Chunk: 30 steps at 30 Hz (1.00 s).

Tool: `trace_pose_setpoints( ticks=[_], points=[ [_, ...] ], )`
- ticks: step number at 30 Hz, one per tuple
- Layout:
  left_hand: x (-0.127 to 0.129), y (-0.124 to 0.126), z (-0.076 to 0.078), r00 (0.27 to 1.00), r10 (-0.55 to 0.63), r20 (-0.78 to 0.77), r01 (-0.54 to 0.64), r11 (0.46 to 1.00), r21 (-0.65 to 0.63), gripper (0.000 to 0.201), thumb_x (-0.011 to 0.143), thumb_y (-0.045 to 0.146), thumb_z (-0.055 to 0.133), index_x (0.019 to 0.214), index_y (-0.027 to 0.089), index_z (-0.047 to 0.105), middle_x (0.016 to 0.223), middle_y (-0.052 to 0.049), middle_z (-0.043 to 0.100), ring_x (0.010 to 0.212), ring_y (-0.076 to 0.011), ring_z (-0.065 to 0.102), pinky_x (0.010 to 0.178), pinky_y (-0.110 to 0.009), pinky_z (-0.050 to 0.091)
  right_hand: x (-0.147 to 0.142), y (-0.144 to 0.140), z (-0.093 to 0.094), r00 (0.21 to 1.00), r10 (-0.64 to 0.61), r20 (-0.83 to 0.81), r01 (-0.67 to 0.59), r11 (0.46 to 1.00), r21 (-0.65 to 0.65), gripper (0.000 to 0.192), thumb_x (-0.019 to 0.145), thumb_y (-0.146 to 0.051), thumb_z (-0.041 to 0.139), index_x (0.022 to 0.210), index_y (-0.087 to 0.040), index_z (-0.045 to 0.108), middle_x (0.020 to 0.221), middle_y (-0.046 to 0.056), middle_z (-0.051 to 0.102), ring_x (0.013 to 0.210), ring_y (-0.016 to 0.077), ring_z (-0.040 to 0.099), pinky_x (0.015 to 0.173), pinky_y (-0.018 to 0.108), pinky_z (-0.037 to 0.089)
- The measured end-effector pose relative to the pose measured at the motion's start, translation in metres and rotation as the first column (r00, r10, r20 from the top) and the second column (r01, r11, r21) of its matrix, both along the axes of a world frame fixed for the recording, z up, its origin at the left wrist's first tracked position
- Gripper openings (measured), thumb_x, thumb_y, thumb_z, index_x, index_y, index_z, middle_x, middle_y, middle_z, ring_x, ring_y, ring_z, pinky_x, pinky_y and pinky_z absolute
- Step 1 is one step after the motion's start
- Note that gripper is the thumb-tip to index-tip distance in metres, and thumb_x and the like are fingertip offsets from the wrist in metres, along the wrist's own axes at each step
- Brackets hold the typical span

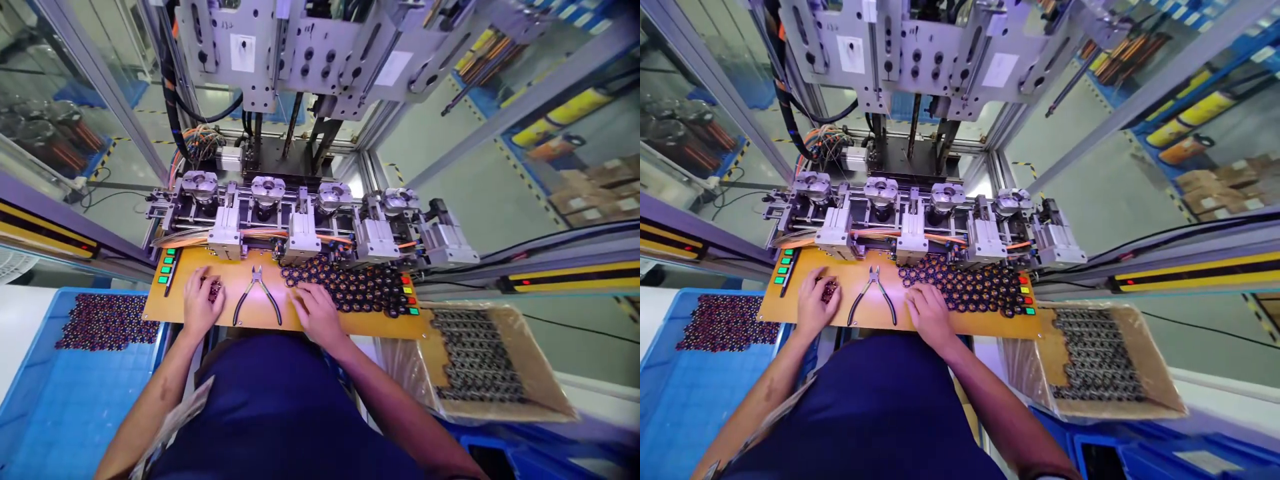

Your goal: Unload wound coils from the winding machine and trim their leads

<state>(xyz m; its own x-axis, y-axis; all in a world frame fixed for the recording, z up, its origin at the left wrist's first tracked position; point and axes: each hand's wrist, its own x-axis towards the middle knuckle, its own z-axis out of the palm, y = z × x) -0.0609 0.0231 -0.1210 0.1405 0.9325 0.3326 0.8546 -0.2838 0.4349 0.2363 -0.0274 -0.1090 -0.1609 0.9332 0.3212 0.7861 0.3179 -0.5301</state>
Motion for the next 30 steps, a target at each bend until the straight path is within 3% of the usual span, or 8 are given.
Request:
trace_pose_setpoints(
  ticks=[4, 7, 10, 12, 15, 17, 22, 30],
  points=[
    [-0.004, -0.014, 0.011, 0.999, 0.041, 0.01, -0.042, 0.998, 0.052, 0.058, 0.08, 0.043, 0.072, 0.129, 0.019, 0.052, 0.142, -0.019, 0.049, 0.139, -0.0366, 0.041, 0.112, -0.056, 0.037, -0.006, 0.025, -0.011, 1.0, -0.029, 0.0, 0.029, 0.999, -0.022, 0.019, 0.094, -0.016, 0.052, 0.099, -0.014, 0.07, 0.096, 0.013, 0.059, 0.095, 0.0277, 0.052, 0.084, 0.045, 0.046],
    [-0.004, -0.03, 0.031, 0.993, 0.083, 0.083, -0.091, 0.992, 0.088, 0.064, 0.078, 0.041, 0.075, 0.133, 0.02, 0.05, 0.143, -0.018, 0.049, 0.14, -0.0362, 0.039, 0.114, -0.057, 0.035, -0.009, 0.031, -0.005, 0.998, 0.007, -0.055, -0.008, 1.0, -0.01, 0.021, 0.094, -0.012, 0.05, 0.088, -0.016, 0.07, 0.089, 0.011, 0.057, 0.091, 0.025, 0.051, 0.083, 0.043, 0.046],
    [0.005, -0.041, 0.062, 0.967, 0.015, 0.256, -0.016, 1.0, 0.002, 0.05, 0.082, 0.034, 0.074, 0.127, 0.021, 0.057, 0.133, -0.014, 0.06, 0.128, -0.0315, 0.054, 0.111, -0.053, 0.041, -0.02, 0.027, 0.025, 0.98, 0.111, -0.164, -0.107, 0.994, 0.032, 0.017, 0.095, -0.015, 0.053, 0.092, -0.017, 0.07, 0.094, 0.009, 0.058, 0.094, 0.0229, 0.055, 0.084, 0.041, 0.05],
    [0.016, -0.044, 0.085, 0.915, -0.099, 0.39, 0.157, 0.98, -0.12, 0.04, 0.086, 0.033, 0.069, 0.125, 0.022, 0.061, 0.115, -0.01, 0.071, 0.108, -0.0253, 0.066, 0.1, -0.044, 0.052, -0.033, 0.023, 0.054, 0.948, 0.205, -0.244, -0.193, 0.978, 0.075, 0.012, 0.095, -0.02, 0.056, 0.098, -0.019, 0.068, 0.103, 0.009, 0.058, 0.099, 0.0209, 0.058, 0.084, 0.037, 0.053],
    [0.034, -0.044, 0.112, 0.727, -0.181, 0.662, 0.416, 0.883, -0.216, 0.039, 0.091, 0.035, 0.062, 0.128, 0.021, 0.062, 0.106, -0.008, 0.076, 0.092, -0.0211, 0.072, 0.083, -0.033, 0.059, -0.055, 0.018, 0.095, 0.848, 0.334, -0.411, -0.292, 0.942, 0.163, 0.01, 0.094, -0.02, 0.06, 0.102, -0.022, 0.066, 0.112, 0.008, 0.057, 0.103, 0.0184, 0.061, 0.085, 0.034, 0.055],
    [0.041, -0.045, 0.123, 0.612, -0.136, 0.779, 0.465, 0.859, -0.216, 0.036, 0.092, 0.031, 0.062, 0.126, 0.021, 0.064, 0.111, -0.009, 0.075, 0.094, -0.0206, 0.073, 0.081, -0.03, 0.059, -0.064, 0.016, 0.113, 0.743, 0.394, -0.541, -0.333, 0.919, 0.213, 0.016, 0.092, -0.014, 0.062, 0.104, -0.023, 0.066, 0.114, 0.008, 0.056, 0.103, 0.0181, 0.062, 0.086, 0.034, 0.055],
    [0.044, -0.048, 0.131, 0.716, -0.209, 0.666, 0.335, 0.94, -0.065, 0.039, 0.084, 0.014, 0.07, 0.122, 0.025, 0.067, 0.106, -0.006, 0.075, 0.093, -0.018, 0.071, 0.083, -0.029, 0.057, -0.069, 0.017, 0.121, 0.58, 0.396, -0.712, -0.444, 0.886, 0.131, 0.02, 0.09, -0.017, 0.065, 0.109, -0.022, 0.066, 0.117, 0.011, 0.058, 0.111, 0.022, 0.059, 0.094, 0.039, 0.051],
    [0.044, -0.044, 0.138, 0.798, -0.314, 0.514, 0.276, 0.949, 0.152, 0.041, 0.082, 0.008, 0.071, 0.119, 0.023, 0.065, 0.107, -0.007, 0.07, 0.099, -0.0172, 0.068, 0.088, -0.029, 0.056, -0.076, 0.021, 0.116, 0.55, 0.286, -0.785, -0.475, 0.88, -0.012, 0.009, 0.092, -0.017, 0.062, 0.098, -0.022, 0.068, 0.113, 0.007, 0.061, 0.109, 0.018, 0.059, 0.097, 0.036, 0.048]
  ],
)
